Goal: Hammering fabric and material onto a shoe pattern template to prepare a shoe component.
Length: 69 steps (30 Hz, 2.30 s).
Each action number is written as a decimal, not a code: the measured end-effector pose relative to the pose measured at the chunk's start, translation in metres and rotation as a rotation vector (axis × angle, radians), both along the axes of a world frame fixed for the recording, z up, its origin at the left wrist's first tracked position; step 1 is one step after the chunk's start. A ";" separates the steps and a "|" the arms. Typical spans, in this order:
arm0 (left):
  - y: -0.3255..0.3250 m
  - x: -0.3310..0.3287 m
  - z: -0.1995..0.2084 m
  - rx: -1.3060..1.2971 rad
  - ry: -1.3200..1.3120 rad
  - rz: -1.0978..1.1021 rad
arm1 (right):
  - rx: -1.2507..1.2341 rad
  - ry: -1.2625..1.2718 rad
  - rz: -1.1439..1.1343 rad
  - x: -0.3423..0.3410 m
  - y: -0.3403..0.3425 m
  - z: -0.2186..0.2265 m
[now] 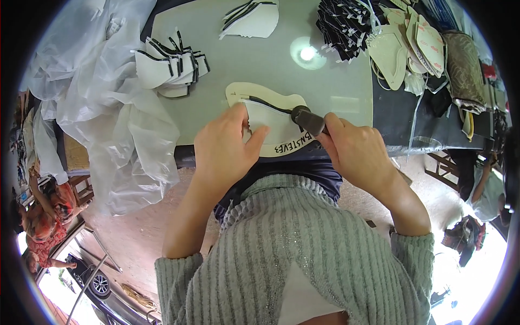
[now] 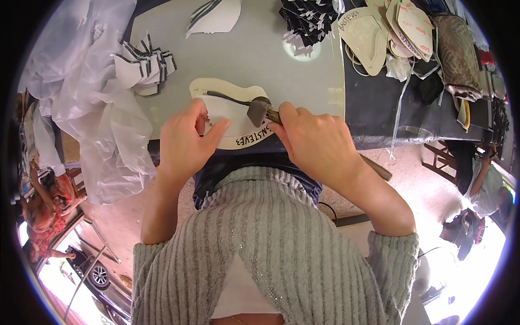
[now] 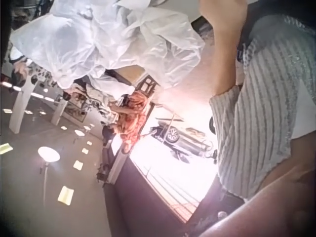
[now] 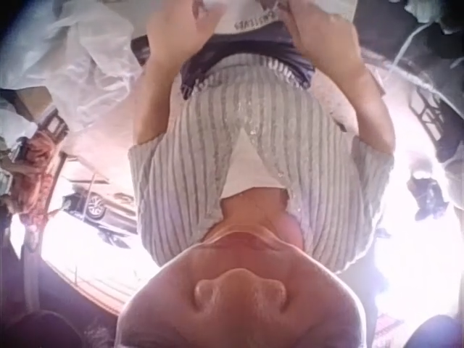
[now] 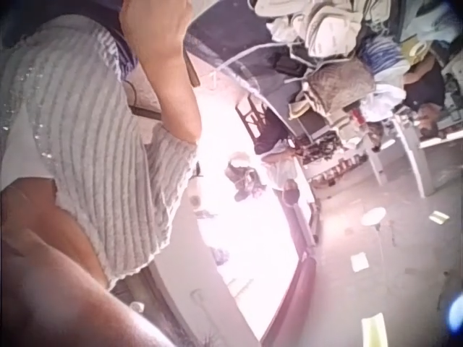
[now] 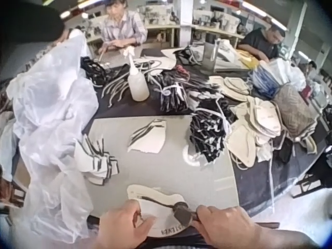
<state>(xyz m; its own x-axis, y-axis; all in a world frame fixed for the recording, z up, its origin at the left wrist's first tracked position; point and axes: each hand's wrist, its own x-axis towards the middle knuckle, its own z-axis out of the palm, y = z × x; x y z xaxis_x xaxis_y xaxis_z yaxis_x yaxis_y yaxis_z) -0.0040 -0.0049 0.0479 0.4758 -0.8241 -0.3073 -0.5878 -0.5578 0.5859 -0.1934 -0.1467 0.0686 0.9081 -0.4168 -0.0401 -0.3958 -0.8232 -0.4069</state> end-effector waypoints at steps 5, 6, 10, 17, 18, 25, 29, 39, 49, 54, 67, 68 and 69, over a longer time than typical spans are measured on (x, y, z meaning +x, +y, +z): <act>-0.019 0.008 -0.005 -0.459 -0.048 -0.038 | -0.165 0.107 0.044 0.007 -0.007 0.004; -0.021 0.010 -0.007 -0.464 -0.046 -0.026 | -0.171 0.111 0.055 0.010 -0.011 0.004; -0.019 0.009 -0.019 -0.456 -0.094 -0.059 | -0.156 0.102 0.104 0.016 -0.019 0.006; -0.024 0.012 -0.016 -0.489 -0.209 -0.150 | -0.133 0.149 -0.032 0.016 -0.007 0.001; -0.028 0.016 -0.016 -0.490 -0.202 -0.138 | -0.135 0.158 -0.021 0.018 -0.009 0.002; -0.034 0.019 -0.031 -0.561 -0.094 -0.221 | -0.083 0.104 0.002 0.023 -0.021 0.005; -0.025 0.019 -0.043 -0.715 -0.141 -0.252 | -0.126 0.201 0.009 0.024 -0.017 0.005; -0.028 0.018 -0.043 -0.783 -0.324 -0.424 | -0.059 0.160 -0.001 0.027 -0.021 0.010; -0.026 0.016 -0.042 -0.760 -0.282 -0.382 | -0.118 0.115 0.049 0.032 -0.019 0.006; -0.024 0.021 -0.040 -0.752 -0.232 -0.365 | -0.178 0.233 0.063 0.033 -0.017 0.004; -0.023 0.020 -0.038 -0.766 -0.322 -0.446 | -0.078 0.071 0.047 0.031 -0.017 0.011; -0.023 0.020 -0.038 -0.768 -0.307 -0.429 | -0.106 0.051 0.078 0.031 -0.015 0.010; -0.021 0.020 -0.037 -0.766 -0.307 -0.430 | -0.104 0.051 0.077 0.031 -0.015 0.010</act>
